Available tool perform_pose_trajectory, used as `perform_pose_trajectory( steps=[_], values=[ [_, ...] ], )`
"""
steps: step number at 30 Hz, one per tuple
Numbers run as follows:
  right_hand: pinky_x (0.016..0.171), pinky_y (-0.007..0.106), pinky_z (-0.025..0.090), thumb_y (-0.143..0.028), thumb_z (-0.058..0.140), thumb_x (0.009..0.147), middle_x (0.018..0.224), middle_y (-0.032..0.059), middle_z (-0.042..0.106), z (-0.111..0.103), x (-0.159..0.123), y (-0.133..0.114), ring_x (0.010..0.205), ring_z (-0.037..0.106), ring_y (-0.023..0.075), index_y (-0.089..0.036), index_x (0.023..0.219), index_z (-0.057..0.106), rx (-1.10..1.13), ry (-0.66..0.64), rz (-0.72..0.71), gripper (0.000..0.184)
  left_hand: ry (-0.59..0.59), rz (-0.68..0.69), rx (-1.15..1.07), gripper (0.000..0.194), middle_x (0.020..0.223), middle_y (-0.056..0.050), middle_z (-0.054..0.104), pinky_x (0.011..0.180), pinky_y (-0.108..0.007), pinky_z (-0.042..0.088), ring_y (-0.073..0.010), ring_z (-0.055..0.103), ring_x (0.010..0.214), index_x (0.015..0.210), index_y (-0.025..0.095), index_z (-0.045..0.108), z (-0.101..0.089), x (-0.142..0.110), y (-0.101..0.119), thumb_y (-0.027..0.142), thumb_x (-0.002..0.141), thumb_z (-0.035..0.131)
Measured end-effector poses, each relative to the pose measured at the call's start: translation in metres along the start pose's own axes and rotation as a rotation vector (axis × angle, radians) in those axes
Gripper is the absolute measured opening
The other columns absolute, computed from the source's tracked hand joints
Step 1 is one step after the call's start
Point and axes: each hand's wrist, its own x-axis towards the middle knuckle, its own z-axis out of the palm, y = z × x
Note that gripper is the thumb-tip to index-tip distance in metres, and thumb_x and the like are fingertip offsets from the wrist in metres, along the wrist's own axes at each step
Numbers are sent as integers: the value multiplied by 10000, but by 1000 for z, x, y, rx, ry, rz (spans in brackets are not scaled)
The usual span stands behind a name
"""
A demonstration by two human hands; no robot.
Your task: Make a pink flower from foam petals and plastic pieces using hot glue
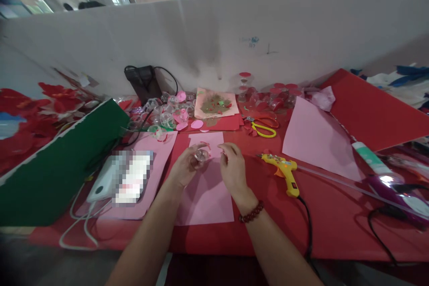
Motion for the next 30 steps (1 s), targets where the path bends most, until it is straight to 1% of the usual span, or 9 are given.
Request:
perform_pose_trajectory(
  steps=[5, 8, 10, 11, 16, 19, 22, 25, 30],
  values=[
    [731, 308, 474, -224, 527, 848, 836, 65, 686, 0, 0, -1, 772, 628, 191, -190, 854, 704, 52, -64, 36, 180, -53, 72, 4, 339, 839, -52, 645, 555, -194, 390, -83, 553, 646, 1013, 153, 660, -2, 4, -3, 282, 701, 692],
    [830, 348, 454, -174, 495, 843, 963, 87, 683, -1, 0, 0, 889, 610, 210, -188, 920, 716, -37, 18, 10, 234, -51, 91, 15, 356, 880, -56, 651, 596, -203, 415, -94, 578, 684, 1045, 161, 651, -5, 6, -6, 252, 704, 695],
    [906, 392, 413, -190, 515, 835, 1069, 103, 658, -1, 1, 1, 990, 571, 236, -193, 966, 722, -129, 65, -29, 245, -48, 104, 22, 354, 873, -53, 653, 597, -204, 415, -92, 578, 673, 1046, 160, 650, -6, 7, -8, 239, 704, 693],
    [920, 403, 398, -214, 540, 830, 1077, 99, 656, -1, 1, 1, 1006, 558, 243, -201, 971, 725, -157, 53, -51, 233, -45, 110, 28, 349, 866, -52, 654, 594, -202, 413, -91, 575, 663, 1042, 157, 651, -6, 7, -9, 234, 704, 691],
    [807, 351, 401, -290, 575, 861, 876, 43, 708, 1, 0, 0, 876, 568, 214, -228, 891, 732, -131, -103, -79, 171, -66, 124, 73, 368, 858, -52, 670, 600, -197, 413, -92, 587, 668, 1056, 155, 663, -7, 7, -12, 231, 699, 702],
    [774, 343, 367, -255, 549, 893, 863, 33, 713, 2, -1, -2, 859, 558, 206, -224, 850, 717, -204, -108, -111, 177, -61, 109, 98, 390, 821, -46, 673, 587, -196, 415, -86, 579, 635, 1051, 151, 671, -5, 6, -12, 242, 676, 727],
    [787, 366, 314, -196, 540, 896, 895, 35, 703, 1, -4, -8, 888, 535, 213, -209, 838, 689, -419, -107, -213, 160, -31, 88, 113, 376, 737, -28, 652, 519, -203, 397, -82, 546, 555, 1012, 148, 675, -3, 5, -12, 281, 667, 742],
    [787, 384, 278, -205, 530, 904, 888, 56, 687, 1, -6, -13, 886, 510, 218, -185, 829, 662, -577, -112, -306, 153, -1, 80, 119, 348, 695, -16, 631, 478, -195, 368, -75, 528, 522, 974, 149, 679, -2, 6, -13, 327, 680, 738],
    [806, 397, 253, -217, 521, 909, 890, 54, 673, 1, -6, -14, 896, 489, 219, -194, 841, 643, -598, -83, -318, 141, 36, 67, 126, 365, 653, -8, 613, 458, -194, 350, -76, 520, 499, 969, 147, 689, -2, 6, -13, 357, 674, 731]
  ],
)
